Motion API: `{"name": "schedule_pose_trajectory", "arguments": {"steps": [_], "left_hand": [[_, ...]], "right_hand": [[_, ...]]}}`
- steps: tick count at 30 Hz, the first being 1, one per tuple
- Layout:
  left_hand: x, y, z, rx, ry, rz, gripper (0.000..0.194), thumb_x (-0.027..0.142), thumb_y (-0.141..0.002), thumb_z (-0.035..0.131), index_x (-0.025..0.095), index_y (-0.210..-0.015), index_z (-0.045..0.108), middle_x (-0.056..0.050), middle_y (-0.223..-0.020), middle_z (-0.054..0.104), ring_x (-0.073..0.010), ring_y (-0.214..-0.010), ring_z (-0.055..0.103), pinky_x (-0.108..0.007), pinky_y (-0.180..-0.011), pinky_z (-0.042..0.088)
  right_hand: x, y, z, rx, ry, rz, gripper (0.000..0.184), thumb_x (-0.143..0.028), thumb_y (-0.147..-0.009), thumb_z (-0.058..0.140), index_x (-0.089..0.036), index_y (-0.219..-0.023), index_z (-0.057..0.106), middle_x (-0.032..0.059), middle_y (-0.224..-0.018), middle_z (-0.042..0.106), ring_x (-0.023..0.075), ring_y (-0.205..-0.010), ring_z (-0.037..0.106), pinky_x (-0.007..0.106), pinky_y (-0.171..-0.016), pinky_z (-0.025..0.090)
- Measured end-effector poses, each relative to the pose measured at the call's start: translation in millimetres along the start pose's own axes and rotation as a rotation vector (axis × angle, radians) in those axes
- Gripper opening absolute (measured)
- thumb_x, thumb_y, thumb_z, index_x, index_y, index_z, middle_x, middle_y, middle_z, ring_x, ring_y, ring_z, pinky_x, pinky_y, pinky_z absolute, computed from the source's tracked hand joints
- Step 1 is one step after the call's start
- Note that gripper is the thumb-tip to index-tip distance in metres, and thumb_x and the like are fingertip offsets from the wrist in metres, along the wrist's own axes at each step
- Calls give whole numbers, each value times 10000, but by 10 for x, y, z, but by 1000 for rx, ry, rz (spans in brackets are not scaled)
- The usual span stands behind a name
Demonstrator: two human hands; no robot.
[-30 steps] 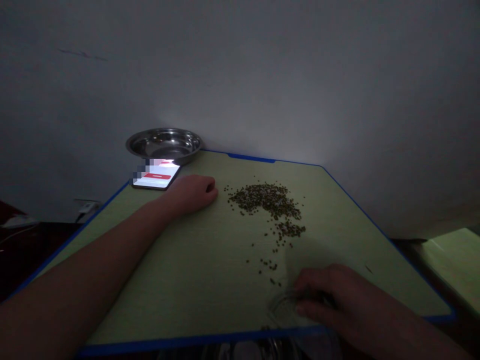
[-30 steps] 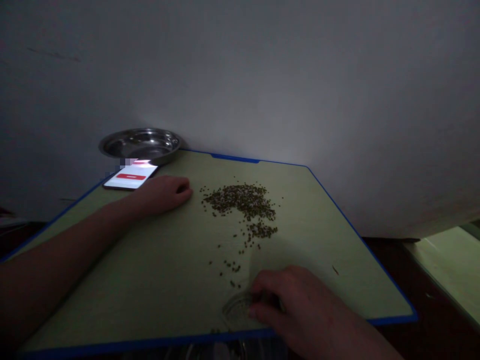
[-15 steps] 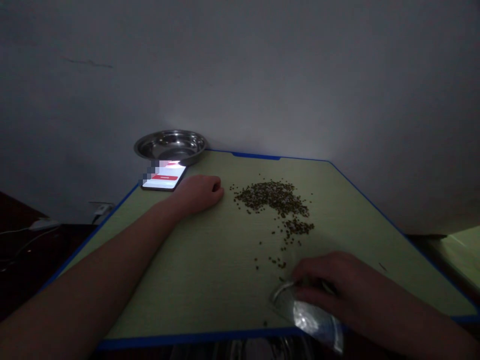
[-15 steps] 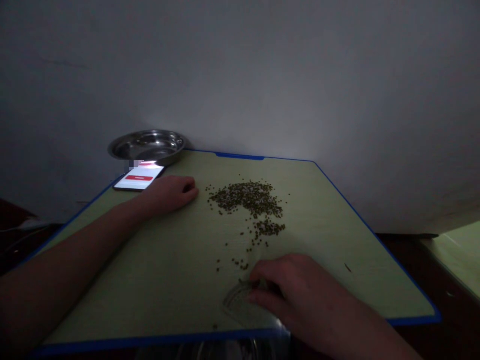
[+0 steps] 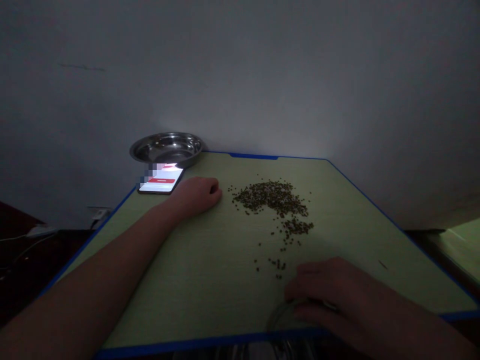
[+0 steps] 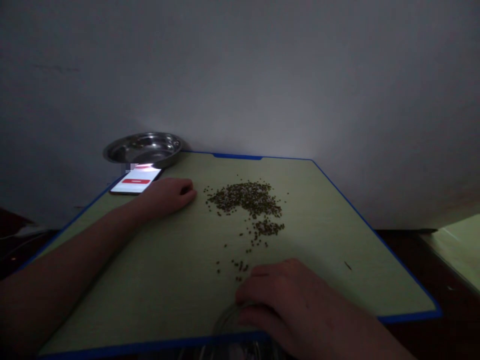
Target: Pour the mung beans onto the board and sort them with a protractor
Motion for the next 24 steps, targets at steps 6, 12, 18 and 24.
{"name": "schedule_pose_trajectory", "arguments": {"steps": [6,12,18,24], "left_hand": [[17,2,2,-7,16,16,336,423,-856,368,198,-786,608,-73,-782,662,-188,-671,567,-308,-580,346],[7,6,-3,-20,24,-4,315,413,-841,378,203,-796,609,-70,-792,664,-193,-692,572,-306,-597,354],[-6,-11,7,-12,18,9,325,422,-848,373,201,-777,600,-69,-777,659,-192,-678,569,-301,-578,340],[-18,-13,23,-3,3,6,335,431,-858,371,202,-774,600,-64,-758,654,-194,-672,571,-302,-577,339]], "right_hand": [[452,278,-240,92,-28,106,263,-409,-929,531,-272,-854,742,48,-921,736,215,-814,665,296,-663,487],[862,280,-385,157,-20,226,218,-406,-909,563,-256,-891,719,27,-859,718,198,-802,649,309,-729,485],[717,-13,-279,128,-17,175,230,-348,-936,521,-221,-877,703,23,-826,703,173,-741,624,288,-655,446],[489,-199,-286,193,31,96,161,-286,-916,561,-231,-887,710,7,-818,704,164,-749,616,282,-667,426]]}}
Point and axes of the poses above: each hand's wrist, its own y-axis away from the middle knuckle, its own z-axis out of the palm, x = y × z, the point moved 10 cm from there along -y, towards the middle knuckle
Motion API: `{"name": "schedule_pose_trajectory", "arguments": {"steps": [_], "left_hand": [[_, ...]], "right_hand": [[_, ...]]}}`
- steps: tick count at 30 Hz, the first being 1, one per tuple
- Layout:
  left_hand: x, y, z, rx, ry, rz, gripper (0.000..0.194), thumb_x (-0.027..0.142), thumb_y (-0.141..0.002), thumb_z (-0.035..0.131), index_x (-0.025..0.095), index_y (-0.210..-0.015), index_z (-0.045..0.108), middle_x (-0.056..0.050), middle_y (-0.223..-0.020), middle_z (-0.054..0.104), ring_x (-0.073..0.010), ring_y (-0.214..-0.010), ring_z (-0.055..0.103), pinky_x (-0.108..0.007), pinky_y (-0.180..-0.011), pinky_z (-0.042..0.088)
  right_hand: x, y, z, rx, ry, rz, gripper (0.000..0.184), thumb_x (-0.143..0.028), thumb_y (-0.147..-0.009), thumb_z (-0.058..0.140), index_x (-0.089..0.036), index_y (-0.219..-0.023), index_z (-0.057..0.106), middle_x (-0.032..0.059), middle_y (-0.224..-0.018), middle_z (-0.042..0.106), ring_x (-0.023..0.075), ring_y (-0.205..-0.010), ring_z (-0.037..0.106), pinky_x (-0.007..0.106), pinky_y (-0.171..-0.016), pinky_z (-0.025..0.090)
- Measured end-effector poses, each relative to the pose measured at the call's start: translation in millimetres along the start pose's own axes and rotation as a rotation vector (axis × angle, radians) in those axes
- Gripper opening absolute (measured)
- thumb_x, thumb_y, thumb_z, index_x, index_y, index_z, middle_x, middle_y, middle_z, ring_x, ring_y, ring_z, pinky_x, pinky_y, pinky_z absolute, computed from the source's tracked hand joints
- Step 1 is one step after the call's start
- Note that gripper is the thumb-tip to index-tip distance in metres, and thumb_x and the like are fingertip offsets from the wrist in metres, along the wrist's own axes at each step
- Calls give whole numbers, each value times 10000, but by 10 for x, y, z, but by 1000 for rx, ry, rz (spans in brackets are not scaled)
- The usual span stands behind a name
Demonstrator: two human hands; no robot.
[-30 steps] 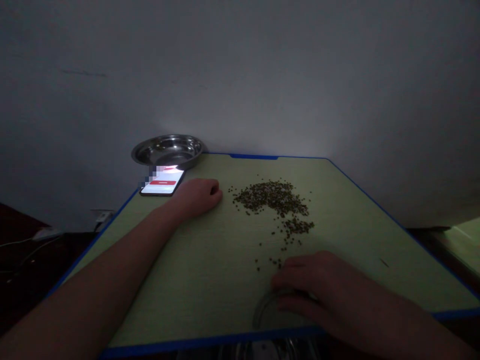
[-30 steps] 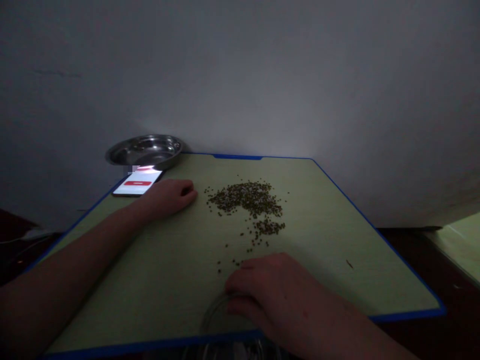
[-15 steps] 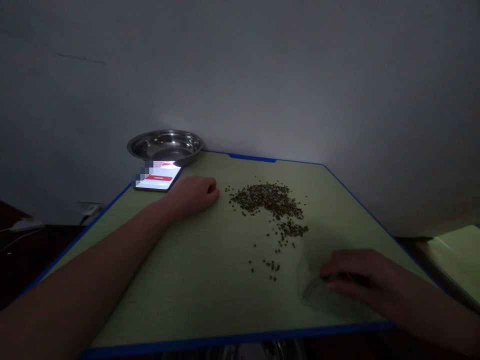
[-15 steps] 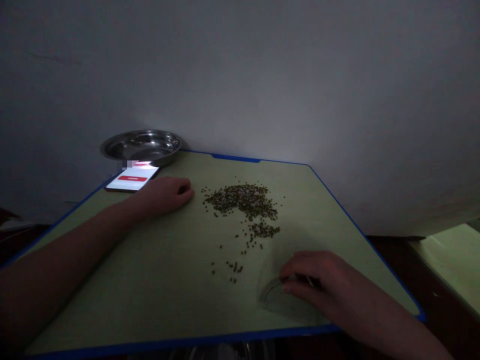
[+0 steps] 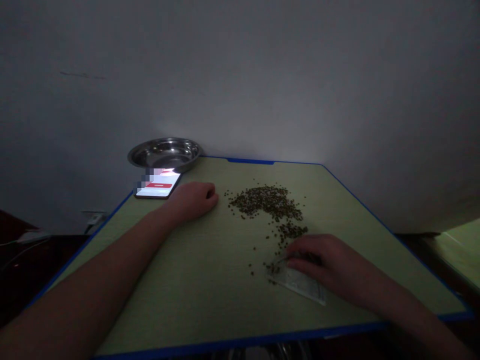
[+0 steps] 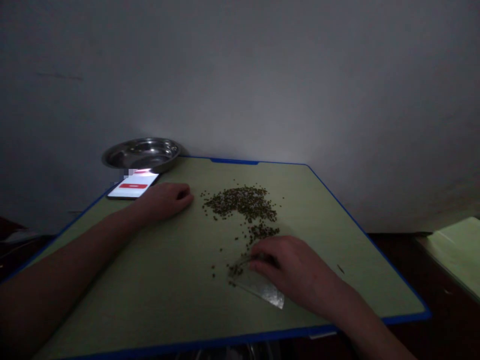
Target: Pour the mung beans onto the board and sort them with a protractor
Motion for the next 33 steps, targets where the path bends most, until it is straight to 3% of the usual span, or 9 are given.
{"name": "schedule_pose_trajectory", "arguments": {"steps": [9,20,23,29,33], "left_hand": [[15,1,-7,-1,2,-3,318,421,-855,381,204,-774,599,-69,-774,665,-203,-680,574,-312,-581,341],[30,14,-16,5,10,3,324,411,-857,388,199,-788,623,-73,-770,670,-200,-666,573,-311,-573,342],[33,19,-26,5,13,-1,315,399,-852,393,198,-783,625,-75,-777,673,-202,-666,574,-313,-569,340],[31,22,-35,8,39,8,301,397,-839,396,203,-786,620,-72,-772,668,-209,-673,577,-318,-579,345],[26,20,-27,8,33,13,303,401,-835,393,203,-777,614,-78,-771,665,-214,-679,577,-322,-580,341]], "right_hand": [[-336,-4,192,-105,-40,-68,108,-308,-888,632,-242,-841,704,-34,-784,693,131,-722,604,259,-653,405],[-432,179,220,-183,-90,-86,92,-312,-897,633,-262,-888,710,-33,-851,712,144,-811,640,265,-721,443],[-263,236,103,-148,-101,-63,152,-340,-917,595,-250,-871,709,-11,-831,698,154,-808,637,271,-715,456],[395,282,-156,-40,-86,108,231,-401,-915,552,-234,-849,697,17,-823,700,181,-767,632,300,-688,470],[490,180,-166,-18,-102,131,262,-392,-915,521,-214,-825,690,29,-794,693,185,-720,615,305,-635,457]]}}
Point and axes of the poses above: each hand's wrist, its own y-axis away from the middle knuckle, its own z-axis out of the palm, x = y × z, the point moved 10 cm from there along -y, towards the middle knuckle
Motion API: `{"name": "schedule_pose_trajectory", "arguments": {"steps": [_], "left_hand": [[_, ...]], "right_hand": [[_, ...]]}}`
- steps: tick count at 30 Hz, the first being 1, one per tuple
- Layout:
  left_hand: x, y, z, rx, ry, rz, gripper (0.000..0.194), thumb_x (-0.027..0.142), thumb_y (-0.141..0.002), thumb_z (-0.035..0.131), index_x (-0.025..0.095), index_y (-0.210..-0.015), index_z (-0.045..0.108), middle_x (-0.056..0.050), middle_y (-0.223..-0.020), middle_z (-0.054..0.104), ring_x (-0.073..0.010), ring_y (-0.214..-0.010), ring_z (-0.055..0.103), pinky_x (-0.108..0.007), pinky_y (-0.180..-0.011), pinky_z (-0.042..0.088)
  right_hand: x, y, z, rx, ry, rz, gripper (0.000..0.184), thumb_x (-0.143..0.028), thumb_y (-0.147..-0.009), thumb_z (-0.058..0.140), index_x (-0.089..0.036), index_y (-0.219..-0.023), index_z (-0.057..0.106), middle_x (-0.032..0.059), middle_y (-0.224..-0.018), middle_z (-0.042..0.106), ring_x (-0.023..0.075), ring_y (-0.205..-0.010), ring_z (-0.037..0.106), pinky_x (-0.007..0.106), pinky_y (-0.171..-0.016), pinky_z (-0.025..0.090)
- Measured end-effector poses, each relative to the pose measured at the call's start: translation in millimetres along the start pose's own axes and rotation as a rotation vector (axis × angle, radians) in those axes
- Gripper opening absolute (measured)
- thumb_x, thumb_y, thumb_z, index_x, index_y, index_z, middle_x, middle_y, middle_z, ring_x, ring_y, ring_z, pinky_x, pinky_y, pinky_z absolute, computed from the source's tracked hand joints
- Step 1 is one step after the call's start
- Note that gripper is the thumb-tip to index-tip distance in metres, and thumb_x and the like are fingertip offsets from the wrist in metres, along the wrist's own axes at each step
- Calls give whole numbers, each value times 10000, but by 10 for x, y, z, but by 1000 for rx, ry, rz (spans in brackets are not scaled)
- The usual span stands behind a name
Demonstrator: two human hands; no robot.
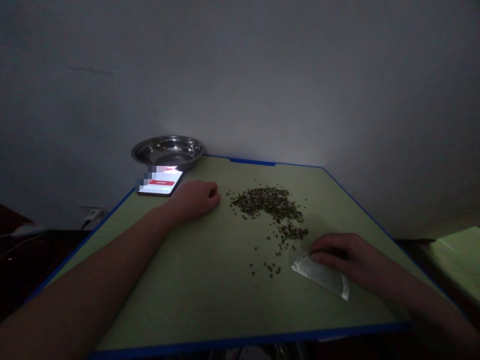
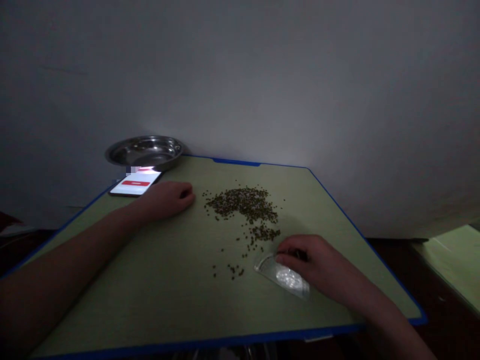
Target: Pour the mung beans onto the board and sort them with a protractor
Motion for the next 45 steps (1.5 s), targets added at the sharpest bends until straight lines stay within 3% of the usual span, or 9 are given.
{"name": "schedule_pose_trajectory", "arguments": {"steps": [9,17,32,45], "left_hand": [[-20,-9,6,-3,-3,-2,318,406,-846,381,201,-748,603,-66,-737,657,-182,-616,549,-310,-563,342],[-8,-3,-5,2,-6,4,317,412,-853,390,202,-754,607,-64,-743,667,-180,-631,563,-303,-574,354],[-16,-16,12,17,-12,17,329,418,-857,375,203,-740,596,-61,-731,654,-175,-622,549,-300,-563,337],[-18,-11,16,-7,-23,-4,336,429,-859,380,203,-778,616,-75,-782,675,-195,-671,575,-305,-585,352]], "right_hand": [[-442,-141,196,-5,24,-102,180,-281,-909,557,-199,-849,706,13,-768,689,153,-694,598,276,-618,418],[-659,-88,288,-34,28,-141,158,-297,-896,605,-205,-825,712,-4,-734,666,137,-671,587,262,-610,399],[-663,6,347,-71,30,-142,138,-295,-887,620,-219,-845,727,2,-760,697,145,-690,605,264,-624,411],[-858,32,526,-129,-24,-188,106,-292,-880,641,-250,-897,737,-8,-836,718,154,-773,629,274,-696,444]]}}
Point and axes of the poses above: each hand's wrist, its own y-axis away from the middle knuckle, its own z-axis out of the palm, x = y × z, the point moved 10 cm from there along -y, towards the middle knuckle
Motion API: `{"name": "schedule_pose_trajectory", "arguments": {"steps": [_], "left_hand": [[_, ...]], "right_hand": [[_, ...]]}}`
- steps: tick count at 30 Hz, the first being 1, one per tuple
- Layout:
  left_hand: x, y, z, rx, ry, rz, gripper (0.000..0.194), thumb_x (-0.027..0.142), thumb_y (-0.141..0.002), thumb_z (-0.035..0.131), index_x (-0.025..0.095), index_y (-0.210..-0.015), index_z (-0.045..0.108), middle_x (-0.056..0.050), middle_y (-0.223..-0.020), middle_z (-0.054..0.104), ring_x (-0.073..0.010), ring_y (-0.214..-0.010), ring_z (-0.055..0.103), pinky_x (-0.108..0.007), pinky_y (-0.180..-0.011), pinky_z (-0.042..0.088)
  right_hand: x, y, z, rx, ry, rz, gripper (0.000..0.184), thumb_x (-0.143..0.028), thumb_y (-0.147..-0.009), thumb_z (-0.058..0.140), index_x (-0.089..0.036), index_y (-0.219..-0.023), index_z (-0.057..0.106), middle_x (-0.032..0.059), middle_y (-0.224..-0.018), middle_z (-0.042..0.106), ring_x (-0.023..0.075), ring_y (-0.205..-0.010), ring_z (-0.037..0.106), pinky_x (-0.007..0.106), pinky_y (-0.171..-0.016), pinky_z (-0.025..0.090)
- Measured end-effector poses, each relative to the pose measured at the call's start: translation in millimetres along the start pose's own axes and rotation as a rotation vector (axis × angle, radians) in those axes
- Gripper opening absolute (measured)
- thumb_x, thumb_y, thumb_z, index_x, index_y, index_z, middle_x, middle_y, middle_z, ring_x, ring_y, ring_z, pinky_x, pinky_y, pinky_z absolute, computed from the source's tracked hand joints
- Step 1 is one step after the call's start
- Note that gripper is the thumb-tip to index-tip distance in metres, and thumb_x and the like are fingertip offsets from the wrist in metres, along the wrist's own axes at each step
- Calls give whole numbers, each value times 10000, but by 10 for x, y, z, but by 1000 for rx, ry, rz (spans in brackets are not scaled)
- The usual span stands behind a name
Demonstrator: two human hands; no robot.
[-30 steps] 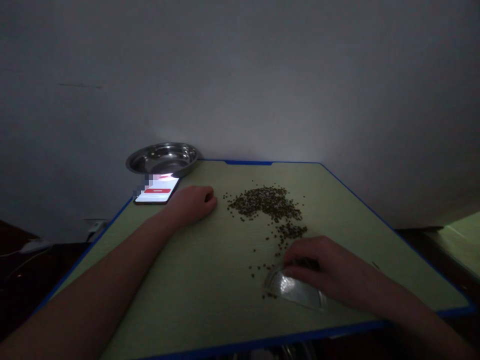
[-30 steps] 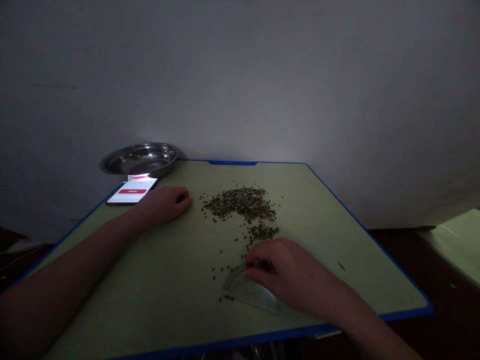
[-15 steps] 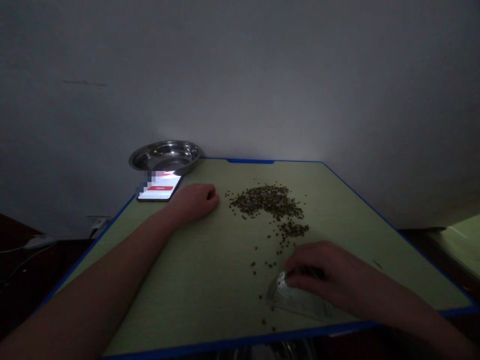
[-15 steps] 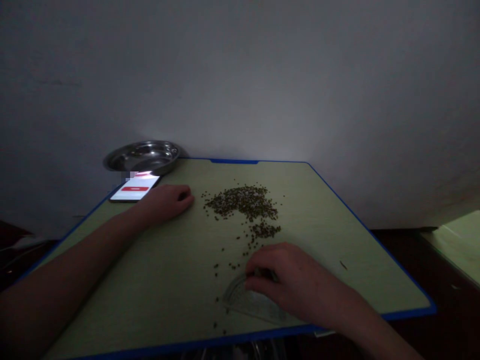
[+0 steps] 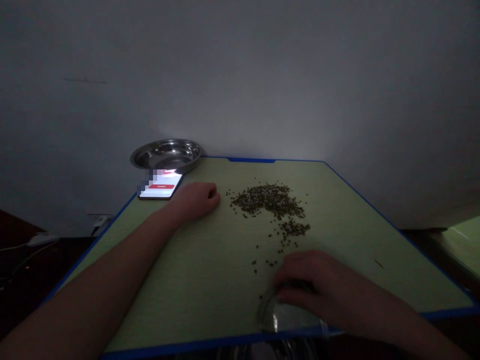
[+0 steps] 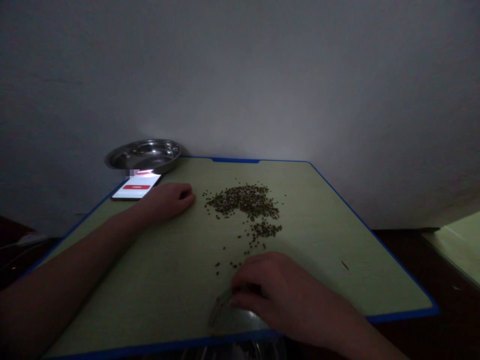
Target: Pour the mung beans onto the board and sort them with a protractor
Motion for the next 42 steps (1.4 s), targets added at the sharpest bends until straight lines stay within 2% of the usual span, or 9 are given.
{"name": "schedule_pose_trajectory", "arguments": {"steps": [7,12,20,25,32,36,42], "left_hand": [[16,8,-14,10,11,5,346,430,-859,380,199,-787,628,-80,-762,671,-204,-660,573,-317,-588,354],[6,5,-6,15,-10,-1,344,427,-861,377,204,-788,628,-71,-773,680,-196,-672,585,-311,-582,356],[16,11,-12,16,3,11,324,419,-859,382,205,-771,609,-67,-765,677,-183,-655,571,-307,-570,347],[17,11,-11,19,-5,13,323,412,-857,383,203,-764,610,-71,-758,673,-188,-651,567,-313,-577,347],[0,5,2,16,4,10,327,420,-863,381,205,-767,608,-69,-770,676,-184,-660,570,-304,-580,347],[7,1,1,12,4,14,320,415,-856,388,203,-757,605,-65,-754,663,-187,-655,564,-303,-567,338],[9,-2,4,21,4,15,333,417,-856,391,199,-775,630,-65,-743,662,-197,-647,566,-310,-569,340]], "right_hand": [[-13,111,-63,-5,-23,0,91,-273,-878,633,-255,-874,722,-4,-857,717,163,-815,643,269,-713,457],[126,100,-109,45,14,75,128,-303,-897,601,-250,-856,710,-8,-826,698,158,-773,625,278,-693,445],[343,12,-317,156,95,94,201,-285,-927,521,-204,-813,665,14,-756,664,159,-694,598,280,-625,417],[258,-114,-351,200,145,79,189,-289,-914,536,-210,-846,694,24,-779,691,164,-698,597,280,-618,408],[223,-304,-435,187,282,111,204,-299,-910,543,-206,-796,686,14,-706,668,157,-648,567,278,-579,363],[125,-418,-423,177,327,55,154,-291,-897,582,-212,-843,703,13,-748,686,152,-669,576,273,-600,370],[-109,-511,-298,79,285,-77,116,-265,-897,607,-220,-912,713,3,-838,729,154,-758,635,264,-677,416]]}}
Point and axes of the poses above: each hand's wrist, its own y-axis away from the middle knuckle, its own z-axis out of the palm, x = y × z, the point moved 10 cm from there along -y, towards the middle knuckle
